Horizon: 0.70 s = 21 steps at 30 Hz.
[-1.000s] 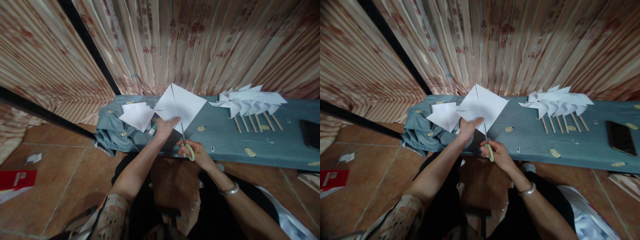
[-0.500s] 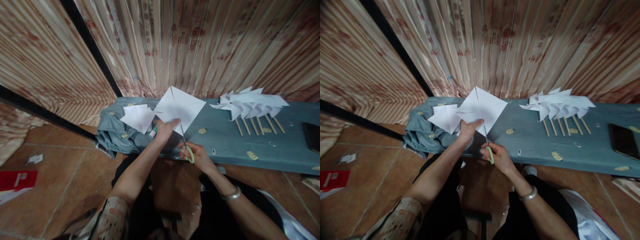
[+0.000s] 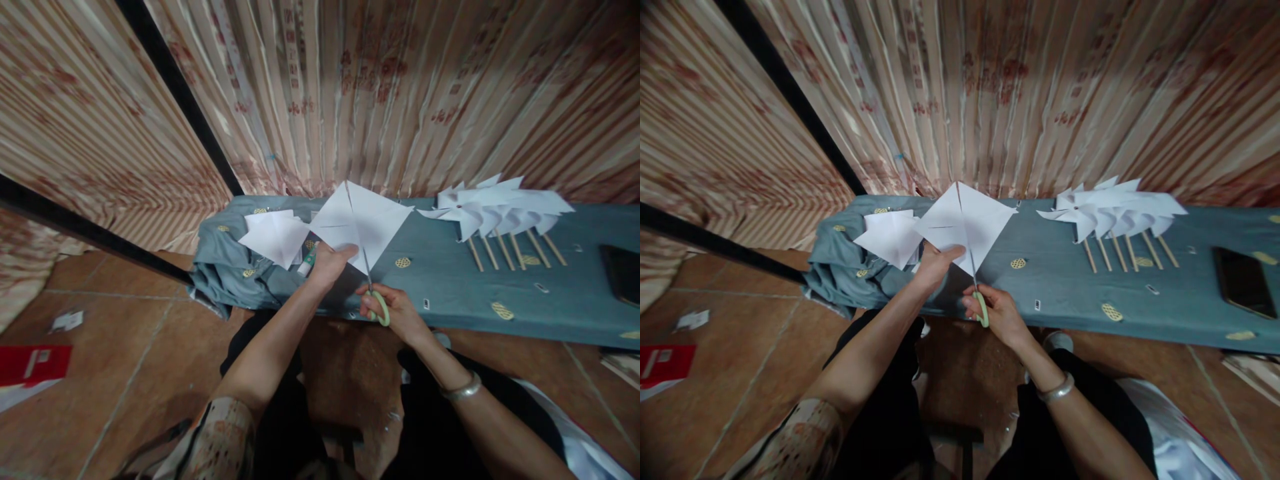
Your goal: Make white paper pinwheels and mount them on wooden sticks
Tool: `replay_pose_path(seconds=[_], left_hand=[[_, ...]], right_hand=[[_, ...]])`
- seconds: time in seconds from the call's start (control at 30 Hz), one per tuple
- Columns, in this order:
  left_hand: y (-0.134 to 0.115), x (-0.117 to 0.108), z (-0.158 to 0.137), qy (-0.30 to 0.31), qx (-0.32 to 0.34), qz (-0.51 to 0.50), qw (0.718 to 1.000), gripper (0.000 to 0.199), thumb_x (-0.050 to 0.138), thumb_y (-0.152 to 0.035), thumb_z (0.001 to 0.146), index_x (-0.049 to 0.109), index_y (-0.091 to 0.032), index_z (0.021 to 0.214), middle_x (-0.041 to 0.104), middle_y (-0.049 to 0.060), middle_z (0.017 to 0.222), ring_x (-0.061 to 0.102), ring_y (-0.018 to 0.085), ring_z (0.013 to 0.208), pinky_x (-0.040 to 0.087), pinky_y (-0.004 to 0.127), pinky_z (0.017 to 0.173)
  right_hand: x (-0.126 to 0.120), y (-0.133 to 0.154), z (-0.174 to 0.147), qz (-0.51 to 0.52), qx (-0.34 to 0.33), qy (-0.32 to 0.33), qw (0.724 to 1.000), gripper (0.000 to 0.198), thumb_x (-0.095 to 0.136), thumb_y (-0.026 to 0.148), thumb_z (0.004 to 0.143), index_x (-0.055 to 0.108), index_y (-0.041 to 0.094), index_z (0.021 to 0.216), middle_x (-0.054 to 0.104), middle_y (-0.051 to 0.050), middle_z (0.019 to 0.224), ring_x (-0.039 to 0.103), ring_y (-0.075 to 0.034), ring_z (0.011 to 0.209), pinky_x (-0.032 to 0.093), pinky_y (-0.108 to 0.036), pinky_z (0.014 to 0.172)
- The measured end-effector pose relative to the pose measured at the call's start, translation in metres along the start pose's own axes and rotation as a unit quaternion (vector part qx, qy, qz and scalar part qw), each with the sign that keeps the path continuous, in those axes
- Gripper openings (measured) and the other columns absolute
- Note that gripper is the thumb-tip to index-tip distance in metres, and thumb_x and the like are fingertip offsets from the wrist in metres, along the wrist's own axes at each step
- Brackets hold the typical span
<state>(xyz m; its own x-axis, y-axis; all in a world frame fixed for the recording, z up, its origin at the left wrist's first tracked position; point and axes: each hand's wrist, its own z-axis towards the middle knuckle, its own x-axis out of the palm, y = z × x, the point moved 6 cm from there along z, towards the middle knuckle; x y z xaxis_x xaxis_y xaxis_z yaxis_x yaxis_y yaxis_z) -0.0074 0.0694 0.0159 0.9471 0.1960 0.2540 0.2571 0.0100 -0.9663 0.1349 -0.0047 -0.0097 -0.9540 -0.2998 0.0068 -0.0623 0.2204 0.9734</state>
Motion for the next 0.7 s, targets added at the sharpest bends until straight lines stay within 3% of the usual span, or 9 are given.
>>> replay_pose_path(seconds=[0.7], left_hand=[[0.0011,0.0027,-0.0037,0.012,-0.009,-0.018,1.0,0.024,0.077,-0.022,0.051,0.069,-0.014,0.072,0.069,0.002,0.075,0.06,0.015,0.069,0.049,0.028,0.071]], right_hand=[[-0.0022,0.0019,0.0008,0.002,0.005,-0.01,1.0,0.048,0.079,0.061,0.061,0.068,0.019,0.083,0.062,0.001,0.057,0.054,-0.011,0.05,0.044,-0.025,0.049]])
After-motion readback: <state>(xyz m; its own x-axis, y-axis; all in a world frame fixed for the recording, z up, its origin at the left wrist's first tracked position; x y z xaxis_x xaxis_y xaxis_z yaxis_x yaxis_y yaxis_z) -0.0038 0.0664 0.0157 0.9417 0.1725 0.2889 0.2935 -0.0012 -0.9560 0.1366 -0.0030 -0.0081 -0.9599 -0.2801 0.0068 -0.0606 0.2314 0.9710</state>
